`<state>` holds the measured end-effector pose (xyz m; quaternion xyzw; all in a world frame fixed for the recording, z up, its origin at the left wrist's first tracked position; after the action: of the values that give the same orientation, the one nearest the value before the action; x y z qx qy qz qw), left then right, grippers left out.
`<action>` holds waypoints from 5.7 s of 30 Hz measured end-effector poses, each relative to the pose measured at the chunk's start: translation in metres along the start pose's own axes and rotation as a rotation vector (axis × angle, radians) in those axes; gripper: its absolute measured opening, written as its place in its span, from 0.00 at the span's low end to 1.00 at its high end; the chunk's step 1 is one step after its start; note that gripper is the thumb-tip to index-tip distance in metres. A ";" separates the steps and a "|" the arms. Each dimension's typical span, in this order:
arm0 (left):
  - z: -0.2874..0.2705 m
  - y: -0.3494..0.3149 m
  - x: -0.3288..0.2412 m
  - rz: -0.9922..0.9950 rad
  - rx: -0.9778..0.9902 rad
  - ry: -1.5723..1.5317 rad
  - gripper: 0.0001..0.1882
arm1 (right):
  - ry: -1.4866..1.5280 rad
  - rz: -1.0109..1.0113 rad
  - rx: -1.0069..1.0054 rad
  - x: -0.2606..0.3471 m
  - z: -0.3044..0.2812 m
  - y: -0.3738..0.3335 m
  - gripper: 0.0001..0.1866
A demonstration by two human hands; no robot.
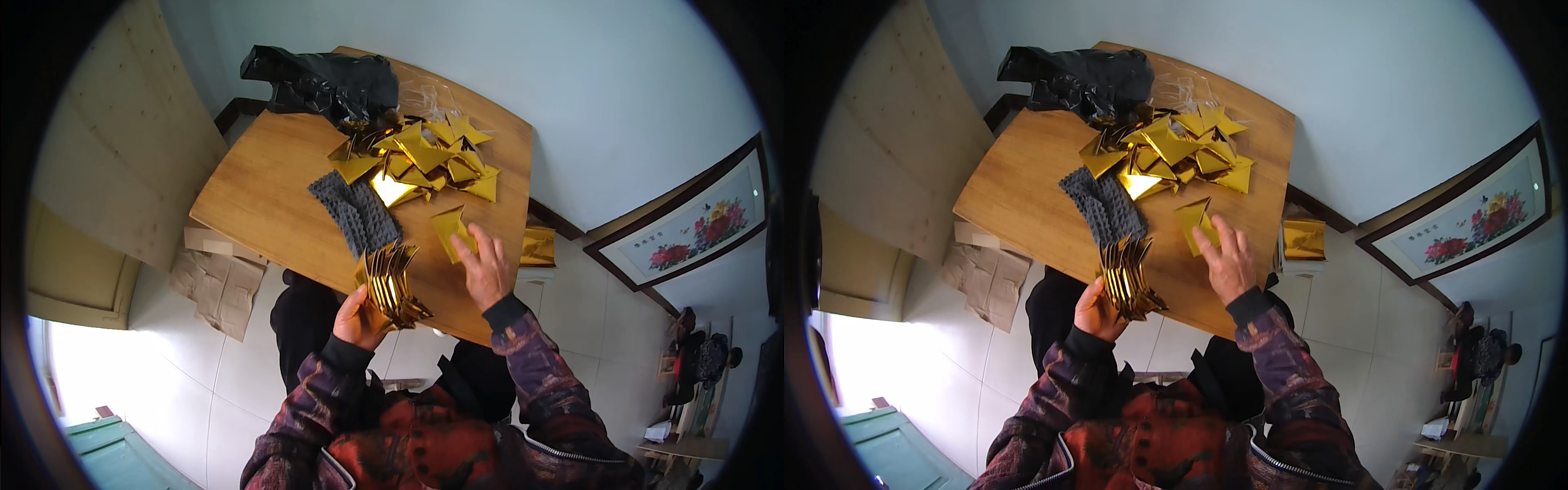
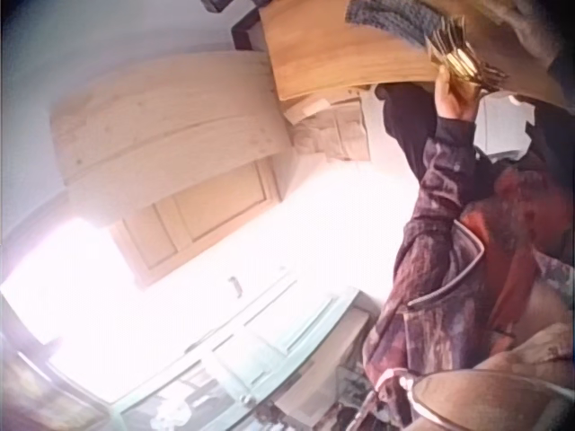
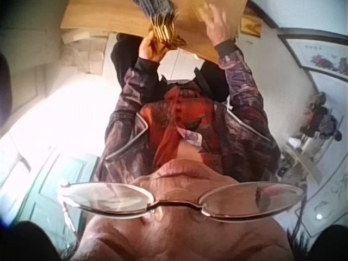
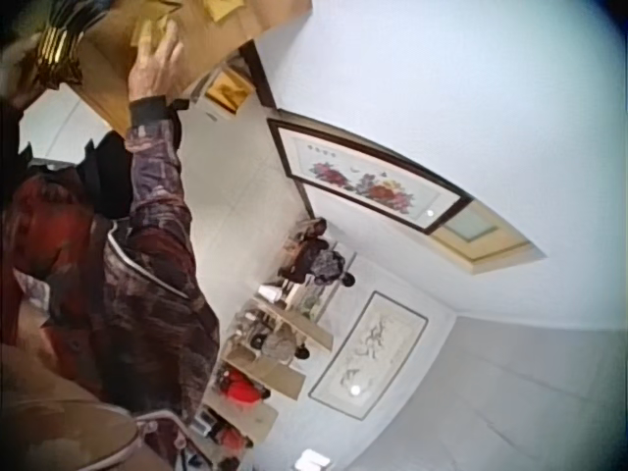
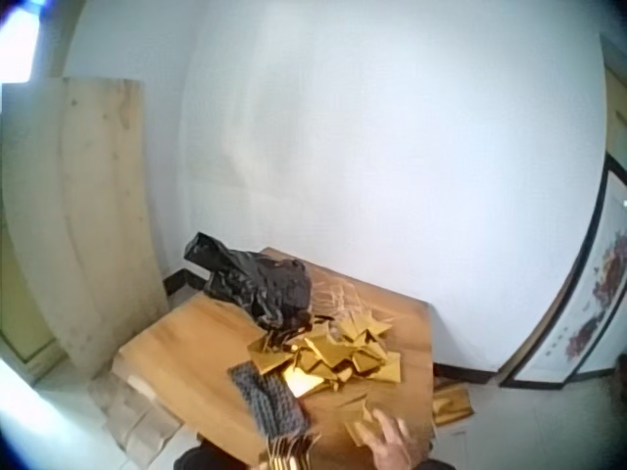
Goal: The person gathers small gold paper packs from a wooden table, aligns them into a neat stack, and then ties the stack with a white string. The person handles the packs by hand and places the finished bundle on the table.
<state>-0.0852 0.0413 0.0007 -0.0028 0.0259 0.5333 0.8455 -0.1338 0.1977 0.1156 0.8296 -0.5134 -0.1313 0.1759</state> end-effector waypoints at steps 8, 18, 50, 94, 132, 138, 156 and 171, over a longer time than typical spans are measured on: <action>0.004 -0.001 0.019 -0.038 -0.173 0.043 0.24 | 0.145 -0.182 -0.064 0.073 -0.037 -0.029 0.22; 0.009 -0.003 0.011 -0.017 -0.084 -0.057 0.24 | 0.414 -0.301 -0.144 0.093 -0.059 -0.025 0.19; 0.002 -0.003 -0.001 0.060 -0.060 -0.071 0.23 | 1.350 0.660 0.263 -0.012 0.028 -0.053 0.02; -0.006 -0.002 -0.006 0.062 -0.067 -0.105 0.25 | 1.397 0.655 0.314 -0.015 0.051 -0.028 0.05; -0.014 -0.008 -0.024 0.126 -0.146 -0.168 0.22 | 0.124 0.252 -0.028 -0.041 0.063 0.099 0.10; -0.005 -0.005 -0.017 0.110 -0.053 -0.129 0.24 | 0.280 0.222 -0.161 -0.028 0.010 0.023 0.09; 0.010 -0.010 0.000 0.084 -0.086 -0.024 0.25 | 1.580 0.996 -0.056 -0.025 0.050 -0.091 0.13; 0.026 -0.007 -0.004 0.128 -0.022 -0.084 0.26 | 1.802 0.614 -0.155 0.060 0.033 -0.055 0.11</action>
<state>-0.0792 0.0359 0.0268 0.0120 -0.0151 0.5863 0.8099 -0.0766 0.1610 0.0598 0.4338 -0.3701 0.5752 0.5865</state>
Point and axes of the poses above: each hand's wrist, its own y-axis towards the middle knuckle, its own z-axis out of the palm, x = y × z, the point moved 10 cm from there along y, towards the middle knuckle, and after that the axes turned 2 degrees about x, right-handed, at the moved point
